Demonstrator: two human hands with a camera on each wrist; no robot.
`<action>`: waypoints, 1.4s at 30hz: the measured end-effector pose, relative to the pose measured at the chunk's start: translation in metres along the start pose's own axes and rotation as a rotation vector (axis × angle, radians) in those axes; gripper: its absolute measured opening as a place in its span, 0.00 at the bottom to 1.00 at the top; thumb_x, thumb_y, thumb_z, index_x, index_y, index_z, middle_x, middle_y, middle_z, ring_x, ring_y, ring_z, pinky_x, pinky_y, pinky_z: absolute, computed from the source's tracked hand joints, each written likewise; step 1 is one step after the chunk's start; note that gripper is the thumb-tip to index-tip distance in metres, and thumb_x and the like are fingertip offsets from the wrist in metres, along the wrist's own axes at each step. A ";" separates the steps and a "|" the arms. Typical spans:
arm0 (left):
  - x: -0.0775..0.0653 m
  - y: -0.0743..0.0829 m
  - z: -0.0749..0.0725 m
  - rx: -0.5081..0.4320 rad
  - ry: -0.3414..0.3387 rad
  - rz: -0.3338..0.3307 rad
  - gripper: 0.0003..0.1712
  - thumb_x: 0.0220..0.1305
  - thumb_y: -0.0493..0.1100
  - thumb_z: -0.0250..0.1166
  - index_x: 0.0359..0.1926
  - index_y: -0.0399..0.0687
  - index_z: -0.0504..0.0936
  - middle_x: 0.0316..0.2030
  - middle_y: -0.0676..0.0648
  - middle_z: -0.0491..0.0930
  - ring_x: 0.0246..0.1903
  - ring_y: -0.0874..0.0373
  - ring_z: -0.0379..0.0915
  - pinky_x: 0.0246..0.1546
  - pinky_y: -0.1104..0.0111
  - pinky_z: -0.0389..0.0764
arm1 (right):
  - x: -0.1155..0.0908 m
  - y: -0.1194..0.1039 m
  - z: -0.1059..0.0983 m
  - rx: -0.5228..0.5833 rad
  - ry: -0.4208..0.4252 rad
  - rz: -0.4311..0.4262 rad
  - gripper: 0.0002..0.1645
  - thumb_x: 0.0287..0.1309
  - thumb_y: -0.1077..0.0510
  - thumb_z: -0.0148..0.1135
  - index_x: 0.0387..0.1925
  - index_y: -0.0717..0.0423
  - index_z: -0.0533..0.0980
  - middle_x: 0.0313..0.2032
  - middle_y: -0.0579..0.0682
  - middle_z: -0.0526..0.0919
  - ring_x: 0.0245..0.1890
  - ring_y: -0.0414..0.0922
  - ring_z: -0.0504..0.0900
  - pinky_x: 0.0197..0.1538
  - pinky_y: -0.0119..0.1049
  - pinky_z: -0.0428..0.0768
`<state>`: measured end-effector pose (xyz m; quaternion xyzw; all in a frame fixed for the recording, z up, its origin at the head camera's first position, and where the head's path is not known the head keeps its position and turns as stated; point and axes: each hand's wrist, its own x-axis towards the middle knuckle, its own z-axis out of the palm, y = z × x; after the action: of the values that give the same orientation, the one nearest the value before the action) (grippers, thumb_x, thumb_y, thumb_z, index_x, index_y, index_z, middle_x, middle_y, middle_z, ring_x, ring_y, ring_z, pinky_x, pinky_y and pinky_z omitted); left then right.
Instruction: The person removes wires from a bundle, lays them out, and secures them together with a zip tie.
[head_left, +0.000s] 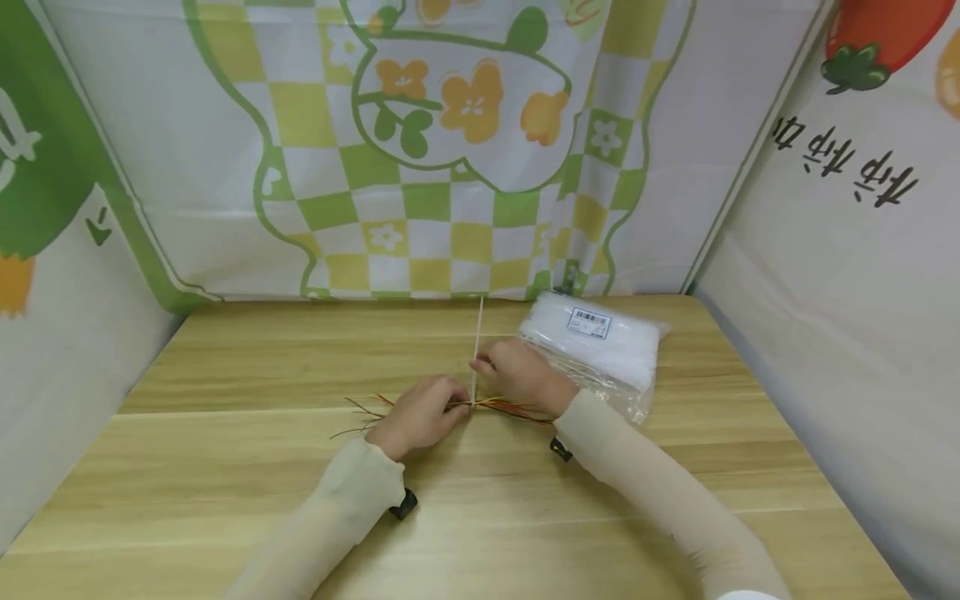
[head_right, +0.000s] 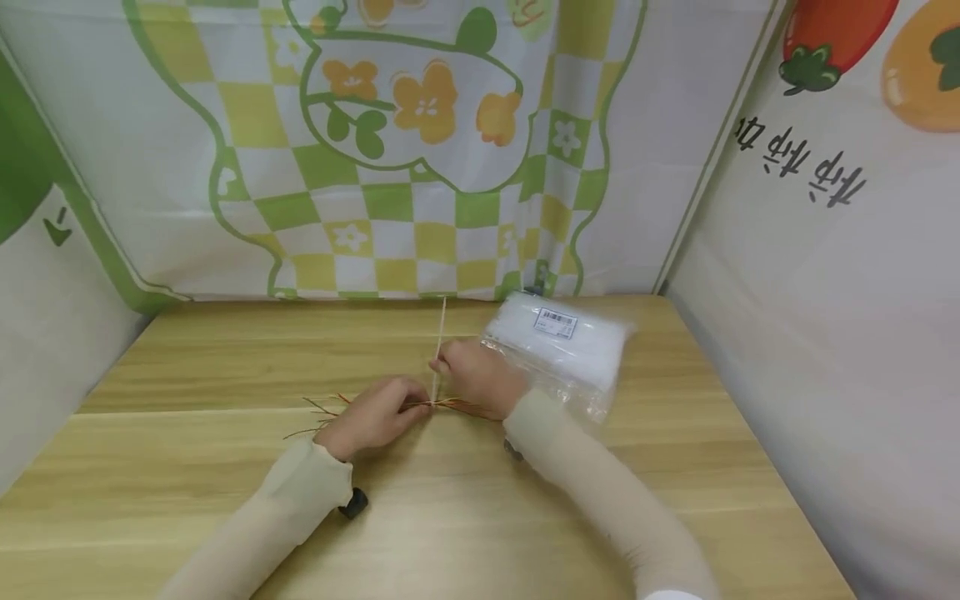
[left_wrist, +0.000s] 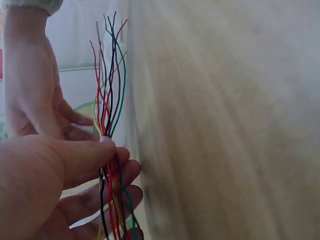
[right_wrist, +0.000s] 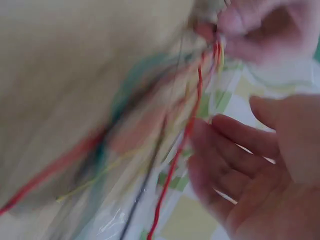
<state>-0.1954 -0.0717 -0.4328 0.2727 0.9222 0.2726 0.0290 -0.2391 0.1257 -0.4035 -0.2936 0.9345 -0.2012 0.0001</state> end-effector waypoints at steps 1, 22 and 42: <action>0.000 0.000 0.000 0.013 0.012 -0.001 0.05 0.72 0.37 0.68 0.43 0.44 0.90 0.40 0.48 0.88 0.37 0.59 0.80 0.43 0.59 0.82 | -0.004 -0.004 0.003 -0.064 -0.027 -0.032 0.21 0.81 0.53 0.54 0.30 0.56 0.81 0.25 0.47 0.78 0.25 0.42 0.75 0.34 0.38 0.77; -0.005 0.008 -0.013 0.312 0.026 0.104 0.08 0.80 0.39 0.60 0.47 0.41 0.84 0.40 0.46 0.84 0.39 0.52 0.82 0.37 0.60 0.82 | -0.038 -0.008 0.033 -0.706 0.154 -0.292 0.03 0.73 0.65 0.58 0.40 0.55 0.73 0.30 0.47 0.80 0.28 0.43 0.80 0.25 0.33 0.80; -0.016 -0.003 -0.018 0.509 0.159 0.209 0.05 0.77 0.47 0.63 0.43 0.55 0.83 0.38 0.54 0.91 0.31 0.61 0.86 0.24 0.64 0.81 | -0.043 0.000 0.018 -0.464 0.159 -0.370 0.05 0.74 0.59 0.61 0.38 0.49 0.73 0.29 0.44 0.89 0.22 0.41 0.83 0.23 0.38 0.77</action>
<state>-0.1867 -0.0915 -0.4206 0.3426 0.9272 0.0542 -0.1412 -0.2011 0.1422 -0.4251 -0.4343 0.8833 -0.0011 -0.1765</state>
